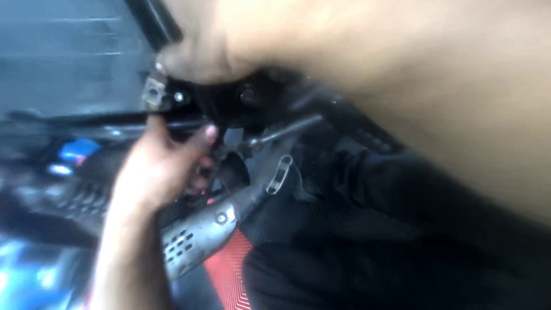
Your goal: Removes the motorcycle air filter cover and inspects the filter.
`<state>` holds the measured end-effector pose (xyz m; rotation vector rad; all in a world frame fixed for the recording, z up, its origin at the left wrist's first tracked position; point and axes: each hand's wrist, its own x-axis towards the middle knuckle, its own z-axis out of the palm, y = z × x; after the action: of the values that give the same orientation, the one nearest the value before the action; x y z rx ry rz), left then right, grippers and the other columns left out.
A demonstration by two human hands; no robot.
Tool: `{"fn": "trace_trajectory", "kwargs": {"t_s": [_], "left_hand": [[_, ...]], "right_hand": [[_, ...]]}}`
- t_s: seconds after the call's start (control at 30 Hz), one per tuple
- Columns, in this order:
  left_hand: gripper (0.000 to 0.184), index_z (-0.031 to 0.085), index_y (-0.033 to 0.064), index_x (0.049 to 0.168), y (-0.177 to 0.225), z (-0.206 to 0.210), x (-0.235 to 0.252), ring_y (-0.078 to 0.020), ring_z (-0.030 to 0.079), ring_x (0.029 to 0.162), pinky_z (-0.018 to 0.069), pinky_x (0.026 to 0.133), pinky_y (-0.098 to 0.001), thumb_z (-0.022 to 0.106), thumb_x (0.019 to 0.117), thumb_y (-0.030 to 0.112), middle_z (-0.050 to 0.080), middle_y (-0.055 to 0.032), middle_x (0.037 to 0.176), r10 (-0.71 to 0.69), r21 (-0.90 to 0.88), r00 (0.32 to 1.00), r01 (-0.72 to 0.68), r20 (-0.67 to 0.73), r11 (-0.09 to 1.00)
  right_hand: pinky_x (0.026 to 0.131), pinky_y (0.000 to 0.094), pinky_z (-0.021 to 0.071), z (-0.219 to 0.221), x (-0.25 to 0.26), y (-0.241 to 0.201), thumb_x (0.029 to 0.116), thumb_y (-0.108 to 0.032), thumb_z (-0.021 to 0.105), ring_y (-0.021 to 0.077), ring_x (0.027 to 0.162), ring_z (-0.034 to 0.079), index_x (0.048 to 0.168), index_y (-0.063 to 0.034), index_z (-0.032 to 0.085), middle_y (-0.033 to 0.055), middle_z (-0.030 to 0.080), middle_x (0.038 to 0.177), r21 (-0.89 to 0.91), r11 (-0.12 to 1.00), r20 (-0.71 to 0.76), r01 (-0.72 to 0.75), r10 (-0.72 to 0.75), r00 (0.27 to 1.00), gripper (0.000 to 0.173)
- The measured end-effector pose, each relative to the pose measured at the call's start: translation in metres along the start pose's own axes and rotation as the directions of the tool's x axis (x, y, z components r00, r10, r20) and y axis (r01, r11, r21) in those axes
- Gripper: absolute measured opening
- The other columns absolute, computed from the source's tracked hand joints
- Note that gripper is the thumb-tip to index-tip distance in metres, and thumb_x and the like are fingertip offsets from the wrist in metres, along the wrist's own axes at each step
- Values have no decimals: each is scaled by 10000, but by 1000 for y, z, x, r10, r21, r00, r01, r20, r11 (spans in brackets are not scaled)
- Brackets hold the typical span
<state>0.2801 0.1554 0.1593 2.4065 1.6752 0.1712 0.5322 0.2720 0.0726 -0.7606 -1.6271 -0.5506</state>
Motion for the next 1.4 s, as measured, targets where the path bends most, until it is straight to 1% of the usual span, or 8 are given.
{"fn": "trace_trajectory", "kwargs": {"t_s": [0.07, 0.17, 0.37, 0.53, 0.63, 0.8, 1.1, 1.4], "left_hand": [[297, 452, 100, 1280, -7, 17, 0, -192, 600, 401, 550, 352, -343, 561, 1068, 276, 684, -105, 717, 97, -638, 992, -126, -80, 760], [256, 551, 134, 1024, -9, 32, 8, -106, 478, 415, 489, 367, -287, 483, 1088, 371, 536, -1, 665, 50, -889, 963, -263, -264, 375], [351, 639, 126, 1139, 1, 24, -27, -174, 544, 442, 527, 414, -353, 712, 964, 422, 616, -60, 661, -93, -693, 810, -428, -579, 580], [564, 723, 106, 1042, 11, 50, -79, -107, 703, 659, 629, 605, -403, 809, 796, 606, 729, 24, 762, 328, -281, 738, -568, -590, 774], [637, 772, 162, 1016, 18, 44, -86, -206, 736, 958, 612, 842, -475, 661, 819, 758, 768, -34, 935, 560, 118, 725, -566, -401, 816], [673, 713, 90, 1235, -15, 2, -25, -380, 473, 1426, 264, 1233, -613, 656, 881, 659, 646, -153, 1380, 471, 597, 785, -164, -404, 785], [851, 606, 150, 1383, -31, -11, 20, -327, 450, 1435, 201, 1226, -637, 500, 867, 818, 610, -79, 1420, 423, 810, 870, -48, -253, 584], [218, 742, 204, 915, -36, -6, 25, -216, 645, 1056, 426, 1073, -516, 619, 980, 371, 693, -3, 990, 715, 835, 619, -168, -325, 525]], "right_hand": [[589, 365, 485, -48, 31, -98, 959, -424, 614, 80, 707, 611, 976, -252, 715, -66, 624, 774, -47, 921, 182, -387, 389, 903, 200], [919, 448, 536, -64, 67, -163, 889, -476, 700, 212, 1129, 645, 1360, -171, 589, 60, 667, 1211, -16, 756, 173, -655, 647, 743, 572], [839, 409, 629, -63, 58, -181, 849, -381, 825, 175, 1034, 699, 1446, -151, 502, 50, 671, 1229, 680, 276, 193, -679, 826, 529, 717], [859, 318, 620, -102, -13, -199, 993, -500, 605, 72, 1014, 702, 1242, -279, 675, -53, 733, 1100, 970, 26, 168, -240, 643, 747, 339], [786, 238, 618, -132, -29, -206, 897, -589, 670, 24, 880, 723, 1000, -253, 726, -85, 756, 908, 974, 134, 12, -182, 774, 633, 355], [977, 270, 549, -162, -34, -175, 1119, -452, 258, 54, 1099, 656, 1353, -87, 478, -19, 664, 1145, 860, 439, -269, -261, 823, 500, 486], [934, 224, 552, -170, -47, -161, 1090, -550, 211, 0, 1116, 639, 1296, -203, 529, -81, 664, 1138, 893, 414, -248, -177, 779, 576, 514], [629, 173, 589, -164, -44, -154, 1068, -575, 347, -48, 733, 671, 1083, -320, 647, -146, 703, 852, 875, 339, -193, -345, 899, 394, 393]]}}
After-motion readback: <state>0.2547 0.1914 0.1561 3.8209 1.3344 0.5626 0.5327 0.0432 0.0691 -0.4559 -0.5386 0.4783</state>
